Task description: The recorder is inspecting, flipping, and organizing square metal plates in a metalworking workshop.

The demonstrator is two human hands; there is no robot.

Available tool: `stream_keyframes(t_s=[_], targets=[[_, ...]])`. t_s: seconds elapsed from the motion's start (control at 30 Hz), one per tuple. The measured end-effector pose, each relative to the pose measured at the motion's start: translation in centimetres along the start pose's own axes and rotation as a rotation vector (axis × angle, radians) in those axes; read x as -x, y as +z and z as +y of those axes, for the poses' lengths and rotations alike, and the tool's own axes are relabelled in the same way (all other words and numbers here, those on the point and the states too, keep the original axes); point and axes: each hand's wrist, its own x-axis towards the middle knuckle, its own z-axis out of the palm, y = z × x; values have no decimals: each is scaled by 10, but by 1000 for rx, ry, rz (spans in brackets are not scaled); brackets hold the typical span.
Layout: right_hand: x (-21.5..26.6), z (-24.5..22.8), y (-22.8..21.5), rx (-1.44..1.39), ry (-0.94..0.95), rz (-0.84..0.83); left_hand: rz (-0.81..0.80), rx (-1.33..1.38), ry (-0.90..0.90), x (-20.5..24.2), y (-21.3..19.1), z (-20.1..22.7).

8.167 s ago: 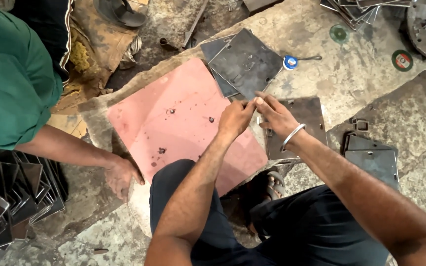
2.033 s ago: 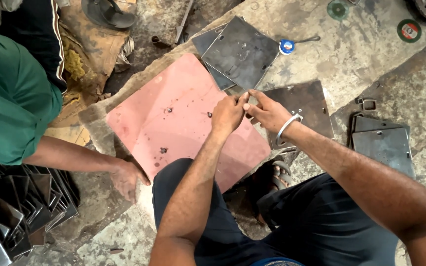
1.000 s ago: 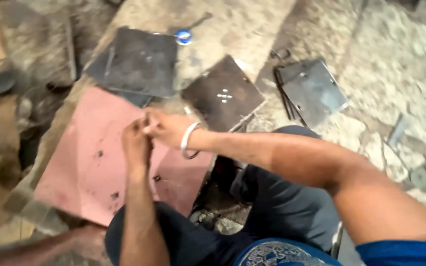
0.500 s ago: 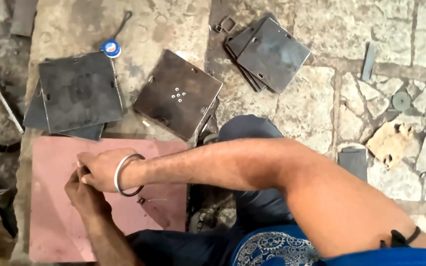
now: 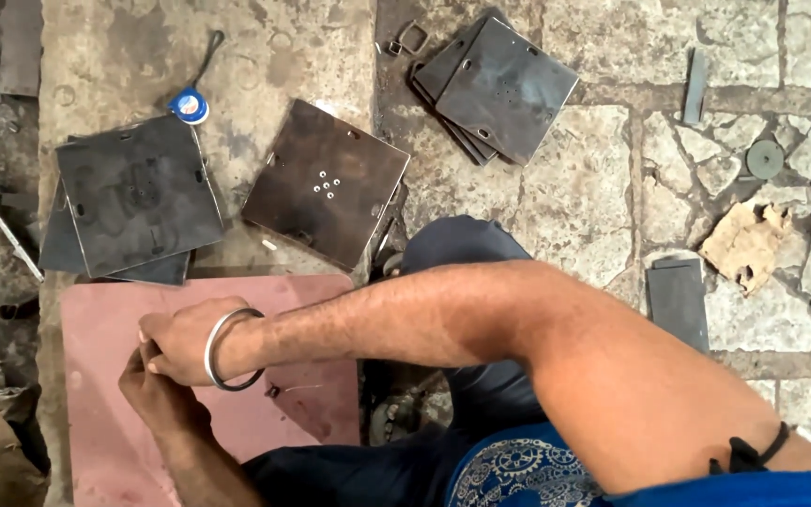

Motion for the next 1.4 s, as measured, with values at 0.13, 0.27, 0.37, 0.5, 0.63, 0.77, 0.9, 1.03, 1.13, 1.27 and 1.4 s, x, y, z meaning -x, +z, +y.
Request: stream_keyframes(t_s=[0.13, 0.27, 0.37, 0.5, 0.63, 0.77, 0.9, 1.03, 1.13, 1.27, 1.4], targets=[[2, -4, -2, 24, 22, -12, 45, -37, -52, 3, 5, 8], [2, -4, -2, 16, 17, -24, 21, 5, -19, 3, 1, 5], [1, -3, -3, 13, 9, -20, 26, -50, -17, 4, 2, 5], [6, -5, -10, 11, 14, -59, -3, -3, -7, 8, 6, 12], [6, -6, -11, 4, 19, -68, 21, -31, -41, 10, 10, 17], [5, -4, -8, 17, 14, -58, 43, -53, -61, 7, 6, 11], [2, -2, -4, 25, 6, -44, 7, -7, -16, 3, 1, 2], [1, 1, -3, 29, 4, -25, 4, -17, -25, 3, 2, 2], [2, 1, -4, 43, -7, -30, 0, 2, -18, 1, 0, -1], [3, 0, -7, 44, -3, -41, 35, -15, -47, 2, 3, 1], [4, 0, -8, 67, -1, -51, -11, 1, -7, 4, 4, 1]])
